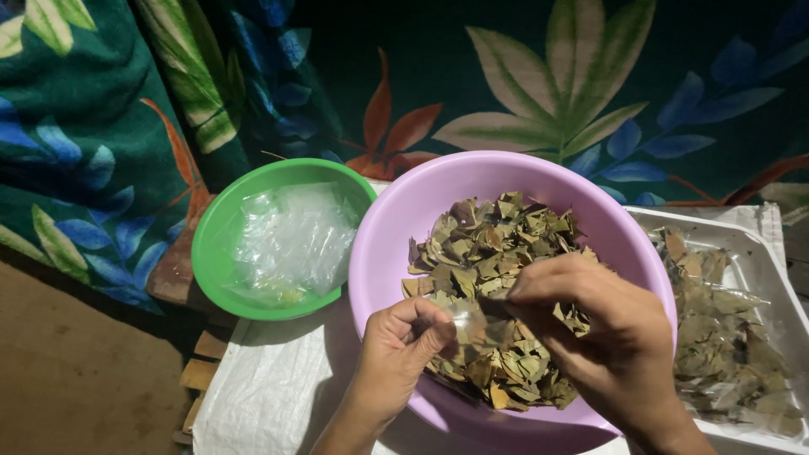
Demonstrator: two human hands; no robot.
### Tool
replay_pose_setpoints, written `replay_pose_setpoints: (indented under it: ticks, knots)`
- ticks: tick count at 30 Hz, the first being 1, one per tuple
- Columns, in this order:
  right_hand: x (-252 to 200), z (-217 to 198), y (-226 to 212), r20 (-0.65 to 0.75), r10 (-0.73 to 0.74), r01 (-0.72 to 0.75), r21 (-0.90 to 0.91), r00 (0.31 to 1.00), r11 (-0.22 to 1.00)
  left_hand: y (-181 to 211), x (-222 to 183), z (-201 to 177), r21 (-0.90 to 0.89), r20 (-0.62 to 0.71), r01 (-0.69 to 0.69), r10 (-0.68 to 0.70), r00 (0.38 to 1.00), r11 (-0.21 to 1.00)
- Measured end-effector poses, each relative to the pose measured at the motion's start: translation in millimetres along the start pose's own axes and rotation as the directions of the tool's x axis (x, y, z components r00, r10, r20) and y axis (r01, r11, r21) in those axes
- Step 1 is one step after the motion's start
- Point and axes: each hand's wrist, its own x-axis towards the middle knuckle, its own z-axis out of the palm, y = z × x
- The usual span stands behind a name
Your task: Package dried leaves into small plastic bags from a large bowl
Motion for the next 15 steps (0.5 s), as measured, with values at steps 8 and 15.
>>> replay_pose_setpoints:
  ticks: [8, 15]
  knots:
    - [-1.6, -7.9, 15.2, 0.195, 0.031, -0.044, 0.063, 0.980, 0.997, 0.7, 3.1, 7.9, 0.040, 0.024, -0.058, 0.057, 0.998, 0.998]
    - [-7.7, -1.5, 37.7, 0.271, 0.122, -0.155, 0.104, 0.955, 0.982, 2.9, -0.2, 21.0, 0.225, 0.007, -0.135, 0.137, 0.991, 0.965]
